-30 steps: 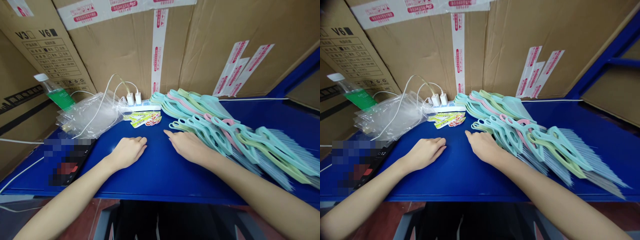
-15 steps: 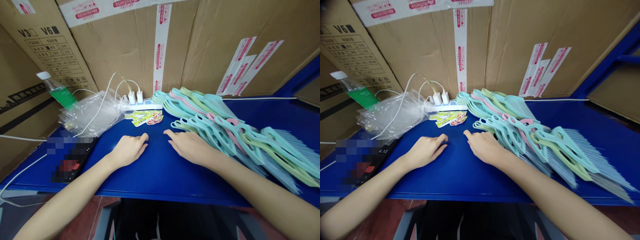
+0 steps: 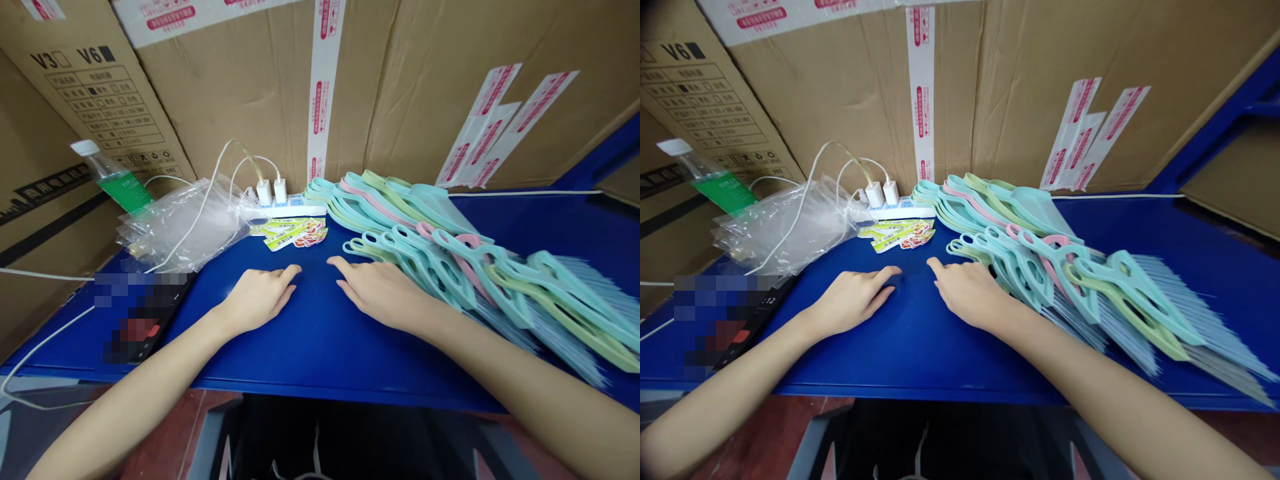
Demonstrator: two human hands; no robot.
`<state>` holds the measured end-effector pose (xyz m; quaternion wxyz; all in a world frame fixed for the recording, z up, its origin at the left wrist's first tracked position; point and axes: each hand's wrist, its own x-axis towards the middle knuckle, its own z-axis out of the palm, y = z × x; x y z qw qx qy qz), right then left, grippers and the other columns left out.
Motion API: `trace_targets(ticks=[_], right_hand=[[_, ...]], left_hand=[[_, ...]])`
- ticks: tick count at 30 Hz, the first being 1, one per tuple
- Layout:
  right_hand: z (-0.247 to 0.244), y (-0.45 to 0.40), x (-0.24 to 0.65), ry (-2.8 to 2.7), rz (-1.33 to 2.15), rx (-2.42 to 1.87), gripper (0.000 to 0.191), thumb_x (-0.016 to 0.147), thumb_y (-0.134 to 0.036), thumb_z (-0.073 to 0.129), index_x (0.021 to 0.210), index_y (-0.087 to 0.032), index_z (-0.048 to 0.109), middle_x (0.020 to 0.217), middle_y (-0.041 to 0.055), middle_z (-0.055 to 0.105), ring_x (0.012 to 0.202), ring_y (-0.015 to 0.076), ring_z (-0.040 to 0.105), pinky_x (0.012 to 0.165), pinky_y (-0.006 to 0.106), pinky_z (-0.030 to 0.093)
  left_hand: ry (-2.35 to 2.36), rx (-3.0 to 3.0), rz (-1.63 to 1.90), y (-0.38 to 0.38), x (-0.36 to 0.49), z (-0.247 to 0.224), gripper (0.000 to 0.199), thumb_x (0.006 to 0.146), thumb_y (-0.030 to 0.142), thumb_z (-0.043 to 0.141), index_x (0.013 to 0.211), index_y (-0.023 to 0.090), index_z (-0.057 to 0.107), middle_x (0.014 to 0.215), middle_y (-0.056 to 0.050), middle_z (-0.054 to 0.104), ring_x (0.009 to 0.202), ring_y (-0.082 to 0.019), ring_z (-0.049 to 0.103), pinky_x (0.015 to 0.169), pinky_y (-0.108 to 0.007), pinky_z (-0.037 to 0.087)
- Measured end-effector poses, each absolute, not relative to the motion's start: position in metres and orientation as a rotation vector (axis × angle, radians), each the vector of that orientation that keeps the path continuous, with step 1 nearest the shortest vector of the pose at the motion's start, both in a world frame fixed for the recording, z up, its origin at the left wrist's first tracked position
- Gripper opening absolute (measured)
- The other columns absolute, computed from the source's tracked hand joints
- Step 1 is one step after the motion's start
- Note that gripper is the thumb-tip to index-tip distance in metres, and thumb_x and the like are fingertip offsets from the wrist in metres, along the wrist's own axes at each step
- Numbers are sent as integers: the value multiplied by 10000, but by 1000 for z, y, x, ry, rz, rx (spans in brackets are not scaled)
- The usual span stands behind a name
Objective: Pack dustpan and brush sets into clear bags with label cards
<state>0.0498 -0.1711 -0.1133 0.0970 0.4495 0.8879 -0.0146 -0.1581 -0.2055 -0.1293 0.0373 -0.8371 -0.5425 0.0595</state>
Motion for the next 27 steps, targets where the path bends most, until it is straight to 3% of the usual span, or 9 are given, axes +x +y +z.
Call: trace_targets(ticks=[16,27], right_hand=[[-112,-171,51,2663,-23,1305,269,1001,-190,373,1197,-160,554,1051,111,750,900,266,721,625,317,402],[-110,-172,52,2672,-23,1299,294,1002,-203,378,1226,-145,559,1030,123,752,903,278,720,634,328,423]], left_hand=[[-1632,-2578,158,-206,-161,-131,290,1004,256,344,1211,219,543,1080,-42,748,893,-215,738,708,-308,552],[-1629,-2576,91,-206,-162,-128,318,988,244,351,1239,234,546,987,-32,761,855,-208,738,684,-291,542]])
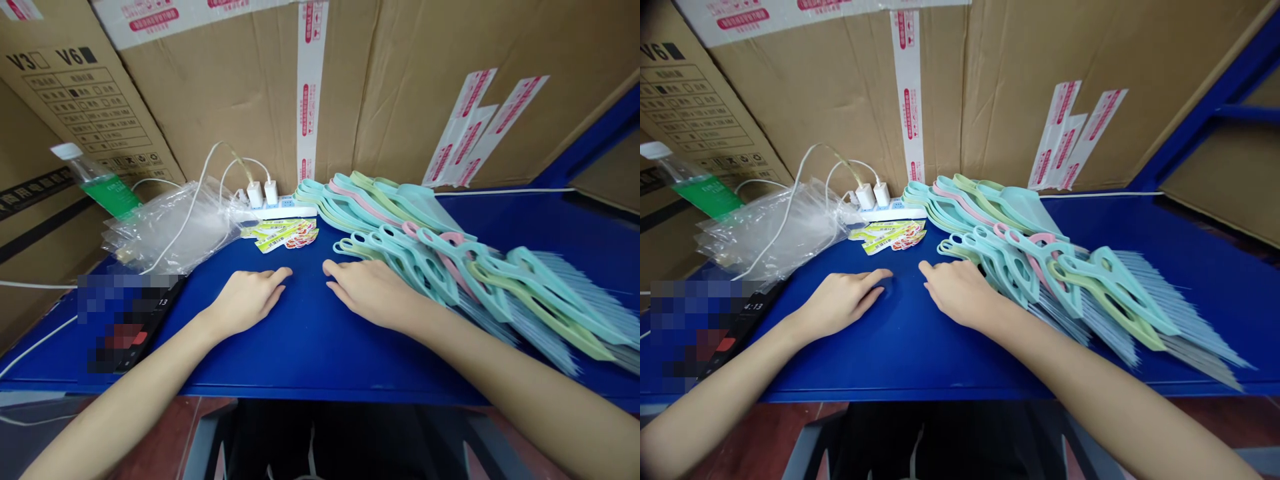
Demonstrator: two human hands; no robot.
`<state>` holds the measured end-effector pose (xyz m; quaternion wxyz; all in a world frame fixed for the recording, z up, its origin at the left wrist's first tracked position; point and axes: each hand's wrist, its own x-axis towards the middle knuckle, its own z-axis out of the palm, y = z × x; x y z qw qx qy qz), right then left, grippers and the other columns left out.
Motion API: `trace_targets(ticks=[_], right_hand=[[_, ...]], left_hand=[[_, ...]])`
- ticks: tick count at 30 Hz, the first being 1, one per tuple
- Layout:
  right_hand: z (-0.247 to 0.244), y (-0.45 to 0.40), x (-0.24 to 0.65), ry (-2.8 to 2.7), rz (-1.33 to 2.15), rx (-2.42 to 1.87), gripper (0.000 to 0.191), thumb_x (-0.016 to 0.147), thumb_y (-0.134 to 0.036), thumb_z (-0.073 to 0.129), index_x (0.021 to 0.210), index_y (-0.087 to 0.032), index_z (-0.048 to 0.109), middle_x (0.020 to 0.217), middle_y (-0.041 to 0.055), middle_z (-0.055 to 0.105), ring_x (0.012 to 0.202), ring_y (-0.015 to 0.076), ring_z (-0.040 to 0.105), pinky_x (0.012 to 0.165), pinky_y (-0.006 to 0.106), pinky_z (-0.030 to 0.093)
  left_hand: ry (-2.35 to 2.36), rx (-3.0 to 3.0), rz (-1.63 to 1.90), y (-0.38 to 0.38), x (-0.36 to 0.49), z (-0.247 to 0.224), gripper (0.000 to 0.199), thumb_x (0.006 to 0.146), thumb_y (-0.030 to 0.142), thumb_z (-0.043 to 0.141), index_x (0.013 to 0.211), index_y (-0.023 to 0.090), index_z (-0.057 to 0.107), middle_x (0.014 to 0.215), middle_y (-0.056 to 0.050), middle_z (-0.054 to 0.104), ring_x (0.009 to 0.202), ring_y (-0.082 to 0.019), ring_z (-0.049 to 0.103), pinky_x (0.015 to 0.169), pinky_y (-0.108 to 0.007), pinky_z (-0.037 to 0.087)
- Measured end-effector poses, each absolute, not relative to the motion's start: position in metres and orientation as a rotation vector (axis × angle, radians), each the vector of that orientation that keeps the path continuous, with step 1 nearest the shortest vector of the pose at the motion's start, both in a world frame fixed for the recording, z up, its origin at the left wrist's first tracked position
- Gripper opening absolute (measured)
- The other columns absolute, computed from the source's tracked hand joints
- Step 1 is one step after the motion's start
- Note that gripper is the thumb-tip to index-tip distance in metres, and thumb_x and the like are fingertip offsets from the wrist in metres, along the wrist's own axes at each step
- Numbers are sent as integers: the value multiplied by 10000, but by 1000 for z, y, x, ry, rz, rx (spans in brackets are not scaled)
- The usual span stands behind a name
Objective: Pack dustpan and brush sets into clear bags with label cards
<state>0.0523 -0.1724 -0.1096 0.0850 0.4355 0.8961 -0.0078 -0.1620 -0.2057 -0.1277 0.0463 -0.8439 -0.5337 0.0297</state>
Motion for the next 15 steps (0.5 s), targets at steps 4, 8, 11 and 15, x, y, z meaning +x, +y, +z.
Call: trace_targets(ticks=[4,8,11,15], right_hand=[[-108,-173,52,2679,-30,1296,318,1009,-215,386,1281,-160,542,1089,116,744,914,278,722,655,330,441],[-108,-173,53,2676,-17,1321,333,1011,-211,383,1300,-143,534,1125,140,733,960,288,713,680,336,454],[-109,-172,53,2679,-18,1318,313,1007,-210,389,1259,-153,566,1107,126,740,938,283,718,675,334,455],[-110,-172,55,2692,-16,1318,316,1003,-209,388,1252,-160,576,1135,127,731,943,274,716,680,328,457]], left_hand=[[-1618,-2595,60,-206,-162,-127,337,995,248,342,1254,254,558,1022,-23,750,864,-200,734,694,-286,540],[-1612,-2585,49,-207,-162,-127,365,995,240,357,1304,252,551,1030,-32,742,856,-203,731,692,-294,541],[-1582,-2584,82,-207,-162,-126,367,1000,235,363,1285,259,592,932,-25,739,792,-194,728,648,-277,524],[-1557,-2580,71,-207,-163,-125,380,991,217,386,1307,260,594,916,-24,736,774,-185,725,625,-262,511]])
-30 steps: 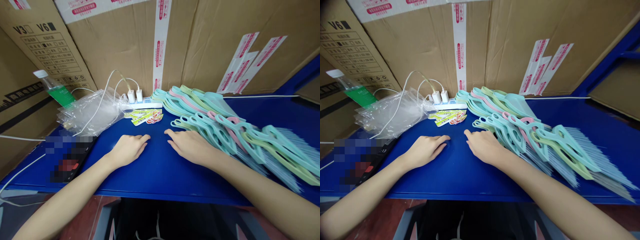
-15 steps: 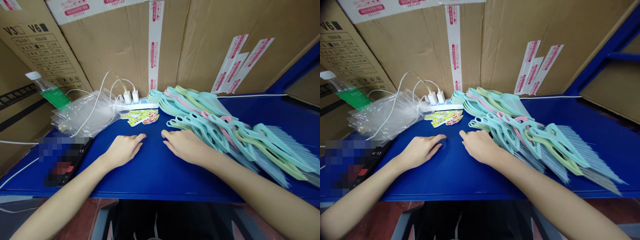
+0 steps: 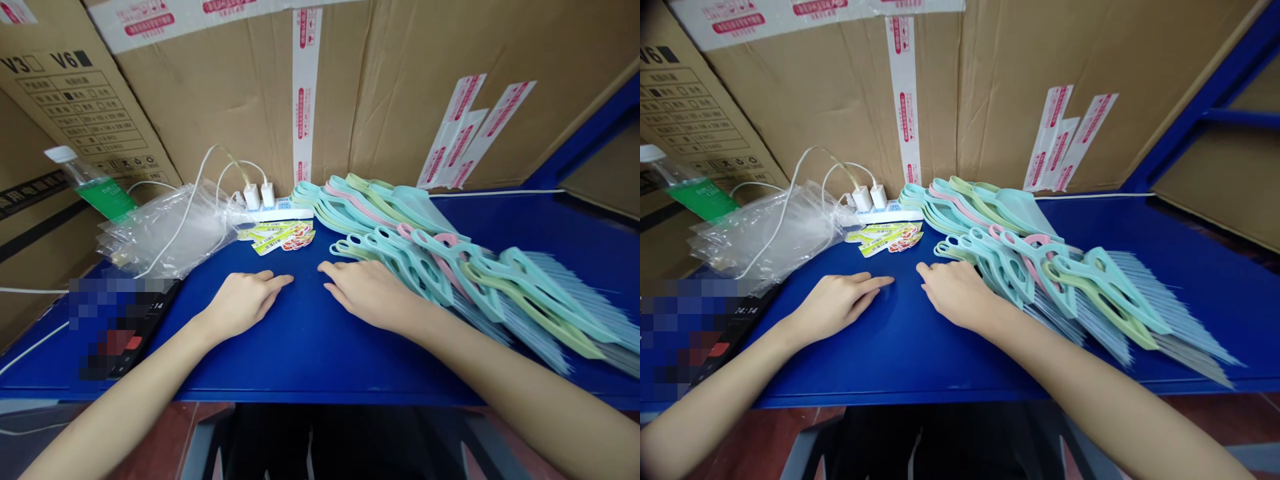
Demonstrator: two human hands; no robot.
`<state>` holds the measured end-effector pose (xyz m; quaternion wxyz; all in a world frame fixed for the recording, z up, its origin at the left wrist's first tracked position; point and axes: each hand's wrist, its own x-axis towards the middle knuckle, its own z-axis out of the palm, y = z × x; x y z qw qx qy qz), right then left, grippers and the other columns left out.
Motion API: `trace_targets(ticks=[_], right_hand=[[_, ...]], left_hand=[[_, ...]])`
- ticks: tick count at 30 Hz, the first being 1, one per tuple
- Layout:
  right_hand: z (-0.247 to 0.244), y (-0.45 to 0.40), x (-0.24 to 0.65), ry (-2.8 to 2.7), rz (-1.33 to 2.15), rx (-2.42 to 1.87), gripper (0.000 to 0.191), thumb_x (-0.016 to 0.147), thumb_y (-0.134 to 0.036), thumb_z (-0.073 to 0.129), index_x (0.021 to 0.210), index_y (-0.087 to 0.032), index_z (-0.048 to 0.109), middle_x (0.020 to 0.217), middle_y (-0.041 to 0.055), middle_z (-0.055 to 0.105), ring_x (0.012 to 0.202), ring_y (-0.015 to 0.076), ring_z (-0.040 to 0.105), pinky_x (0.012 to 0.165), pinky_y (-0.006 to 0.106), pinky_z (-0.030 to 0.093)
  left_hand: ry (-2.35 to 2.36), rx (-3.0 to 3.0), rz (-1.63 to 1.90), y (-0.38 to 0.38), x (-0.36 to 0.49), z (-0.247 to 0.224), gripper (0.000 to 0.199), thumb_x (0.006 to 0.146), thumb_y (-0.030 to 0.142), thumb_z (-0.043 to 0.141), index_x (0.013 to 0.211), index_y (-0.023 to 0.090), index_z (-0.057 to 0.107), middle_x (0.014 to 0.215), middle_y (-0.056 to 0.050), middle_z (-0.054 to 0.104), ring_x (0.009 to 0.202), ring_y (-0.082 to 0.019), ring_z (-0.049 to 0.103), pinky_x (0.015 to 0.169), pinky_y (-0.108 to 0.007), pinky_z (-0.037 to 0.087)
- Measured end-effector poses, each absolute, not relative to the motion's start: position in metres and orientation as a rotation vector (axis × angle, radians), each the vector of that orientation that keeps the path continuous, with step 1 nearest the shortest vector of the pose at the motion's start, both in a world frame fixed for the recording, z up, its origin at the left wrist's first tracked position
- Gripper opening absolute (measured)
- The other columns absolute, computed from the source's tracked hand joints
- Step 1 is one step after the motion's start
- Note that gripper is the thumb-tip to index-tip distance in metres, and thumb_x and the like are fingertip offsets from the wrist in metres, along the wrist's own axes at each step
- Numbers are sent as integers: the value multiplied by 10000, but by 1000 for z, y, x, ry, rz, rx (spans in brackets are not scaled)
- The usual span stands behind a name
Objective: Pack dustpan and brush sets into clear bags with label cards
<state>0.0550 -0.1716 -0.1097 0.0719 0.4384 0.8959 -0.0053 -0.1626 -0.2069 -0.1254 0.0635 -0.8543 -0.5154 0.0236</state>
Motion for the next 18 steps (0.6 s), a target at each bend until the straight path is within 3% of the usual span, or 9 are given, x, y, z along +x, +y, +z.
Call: trace_targets(ticks=[10,14,18], right_hand=[[-113,-175,53,2707,-7,1280,353,995,-173,362,1289,-103,545,1045,171,746,933,297,728,692,344,476],[-114,-175,53,2722,-25,1253,348,985,-151,349,1231,-120,594,1016,163,754,942,299,729,721,347,488],[-111,-174,54,2752,-28,1241,341,984,-165,343,1144,-126,642,1003,168,758,970,304,724,750,355,498]], left_hand=[[-1451,-2592,-399,-183,-133,-105,360,982,250,355,1228,238,618,1118,-58,722,929,-199,701,775,-314,547],[-1315,-2554,-339,-134,-73,-75,360,968,192,364,1228,184,612,1102,-93,686,995,-233,669,775,-339,533],[-1156,-2553,-214,-71,-8,-56,353,936,126,434,1233,119,625,1210,-152,635,1225,-281,543,937,-388,475]])
